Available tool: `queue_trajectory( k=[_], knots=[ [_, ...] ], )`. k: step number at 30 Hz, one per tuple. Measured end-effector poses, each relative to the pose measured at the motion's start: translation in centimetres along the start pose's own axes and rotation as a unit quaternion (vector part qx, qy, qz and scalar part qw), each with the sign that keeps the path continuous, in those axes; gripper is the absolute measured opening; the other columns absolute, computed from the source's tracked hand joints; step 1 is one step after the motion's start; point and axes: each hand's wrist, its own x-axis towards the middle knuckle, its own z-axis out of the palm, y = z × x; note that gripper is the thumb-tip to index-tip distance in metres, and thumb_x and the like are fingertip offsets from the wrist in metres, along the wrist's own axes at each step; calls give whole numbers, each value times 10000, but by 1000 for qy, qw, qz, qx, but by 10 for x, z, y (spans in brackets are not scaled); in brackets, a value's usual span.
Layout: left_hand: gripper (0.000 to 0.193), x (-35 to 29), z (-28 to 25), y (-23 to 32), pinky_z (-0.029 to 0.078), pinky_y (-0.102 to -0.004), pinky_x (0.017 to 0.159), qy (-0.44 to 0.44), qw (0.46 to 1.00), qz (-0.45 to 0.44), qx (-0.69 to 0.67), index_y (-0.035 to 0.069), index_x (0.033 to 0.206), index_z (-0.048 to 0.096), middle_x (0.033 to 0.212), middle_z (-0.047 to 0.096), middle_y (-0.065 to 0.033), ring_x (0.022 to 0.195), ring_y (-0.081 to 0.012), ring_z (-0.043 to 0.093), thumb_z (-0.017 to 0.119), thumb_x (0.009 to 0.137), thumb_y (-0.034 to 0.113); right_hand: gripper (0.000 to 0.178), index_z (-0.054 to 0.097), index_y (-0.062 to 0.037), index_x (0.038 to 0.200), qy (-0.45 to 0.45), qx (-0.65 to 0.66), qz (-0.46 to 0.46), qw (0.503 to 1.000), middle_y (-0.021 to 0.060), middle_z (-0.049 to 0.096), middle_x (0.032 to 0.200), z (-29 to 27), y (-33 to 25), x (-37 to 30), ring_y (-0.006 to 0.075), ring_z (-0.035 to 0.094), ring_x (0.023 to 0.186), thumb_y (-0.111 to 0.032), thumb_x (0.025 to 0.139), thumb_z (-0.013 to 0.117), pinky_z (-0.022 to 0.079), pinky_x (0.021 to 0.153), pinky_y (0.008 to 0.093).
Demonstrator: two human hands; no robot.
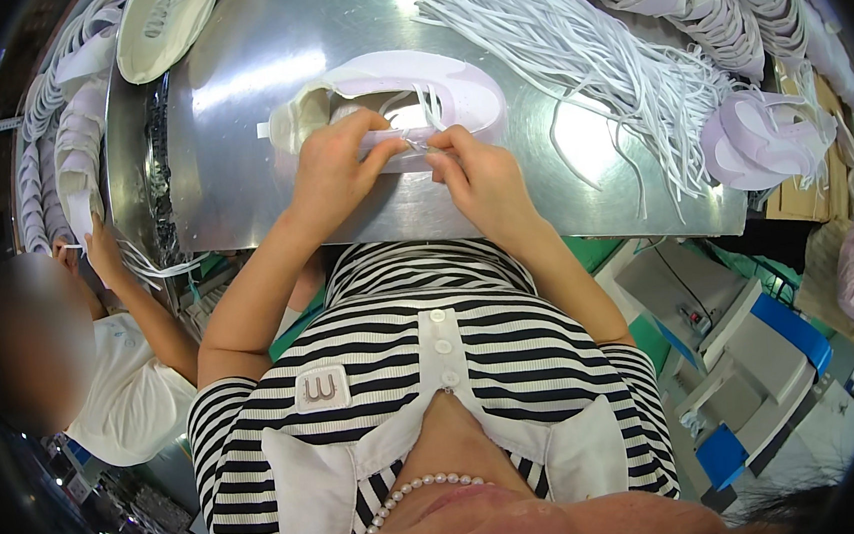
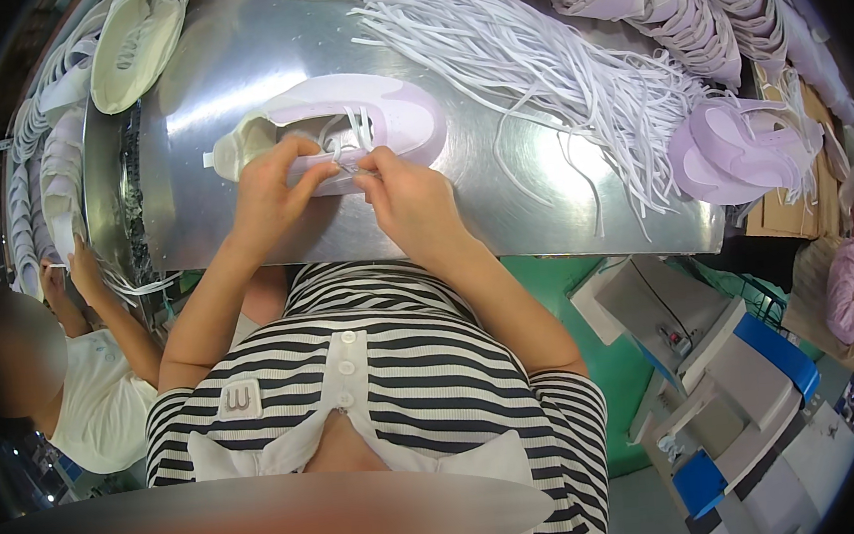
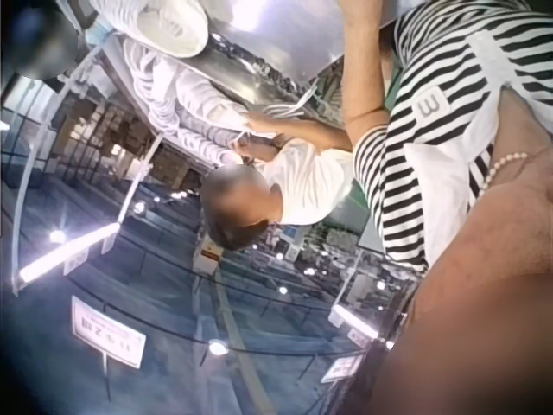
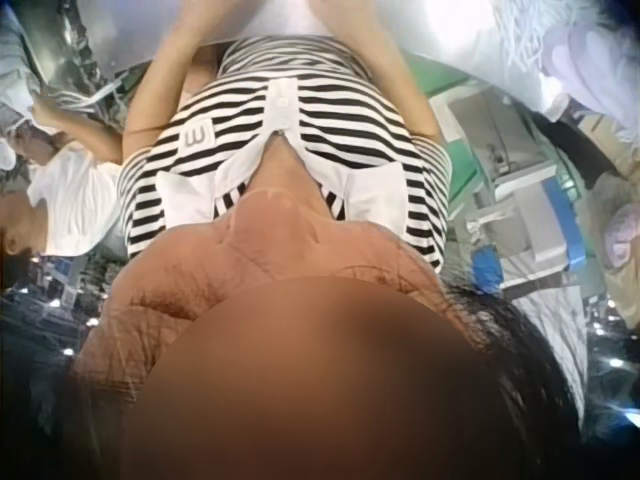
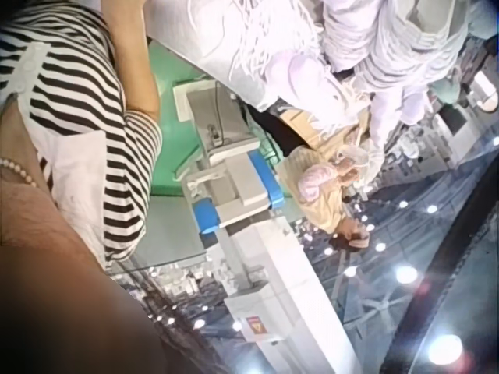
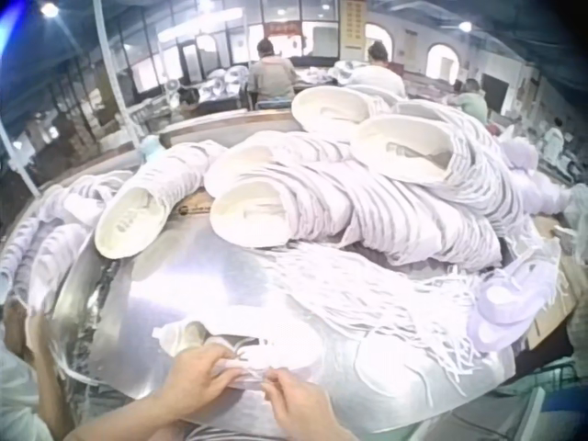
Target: The person threads white shoelaces through the eyelets of light-colored shoes on a metal workbench. They pull the laces through, adjust the ends, and place finished shoes aside while continuing with the next shoe.
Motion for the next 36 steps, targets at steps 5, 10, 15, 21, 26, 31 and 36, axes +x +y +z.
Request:
queue_trajectory(
  k=[5, 10, 15, 21, 26, 31, 36],
  knots=[
    [188, -11, 12, -6, 470, -380, 573, -2, 995, 96, -5, 44, 915, 634, 746, 624, -122, 649, -302, 618, 735, 830, 178, 225, 538, -34, 1055, 8, 49, 113, 992, 178, 670, 770, 26, 2, 16, 391, 662, 726, -181, 914, 633, 504, 656, 455],
    [174, -10, 8, -7, 468, -383, 582, 5, 996, 85, 14, 39, 898, 621, 742, 616, -124, 656, -310, 609, 741, 815, 133, 282, 523, -37, 1093, -58, -56, 83, 993, 197, 670, 810, -6, -1, 8, 388, 665, 756, -218, 911, 641, 505, 677, 457],
    [188, -8, 11, -7, 460, -375, 573, 26, 984, 174, 21, 49, 842, 594, 714, 589, -97, 645, -286, 595, 749, 780, 136, 190, 591, -65, 1041, -5, -12, -94, 995, 180, 680, 856, -42, -30, 23, 357, 673, 784, -161, 883, 635, 518, 672, 415],
    [204, -18, 8, -12, 450, -363, 574, 46, 971, 231, 41, 66, 785, 568, 672, 544, -70, 607, -258, 552, 760, 744, 125, 237, 631, -97, 1079, -191, -201, -87, 957, 162, 682, 827, -21, -27, 63, 366, 655, 788, -231, 922, 515, 489, 699, 469],
    [209, -16, 8, -13, 450, -357, 568, 51, 964, 256, 38, 69, 775, 562, 669, 538, -65, 600, -246, 548, 758, 746, 135, 229, 665, -86, 1071, -198, -118, 0, 973, 143, 694, 842, -26, -19, 52, 294, 664, 777, -225, 899, 604, 510, 726, 375],
    [217, -13, 11, -16, 448, -359, 561, 51, 959, 277, 14, 63, 794, 562, 673, 540, -60, 601, -245, 551, 761, 745, 135, 253, 686, -50, 1086, -169, -7, 60, 984, 90, 726, 984, -19, -14, 48, 203, 674, 884, -106, 840, 682, 511, 818, 314],
    [236, -17, 7, -19, 466, -367, 592, -9, 971, 239, -6, 49, 864, 571, 711, 574, -80, 647, -268, 586, 769, 759, 124, 211, 701, -27, 1061, 63, 261, -11, 963, 37, 709, 989, -51, -44, 61, 125, 648, 887, -34, 852, 678, 503, 864, 277]
  ],
)
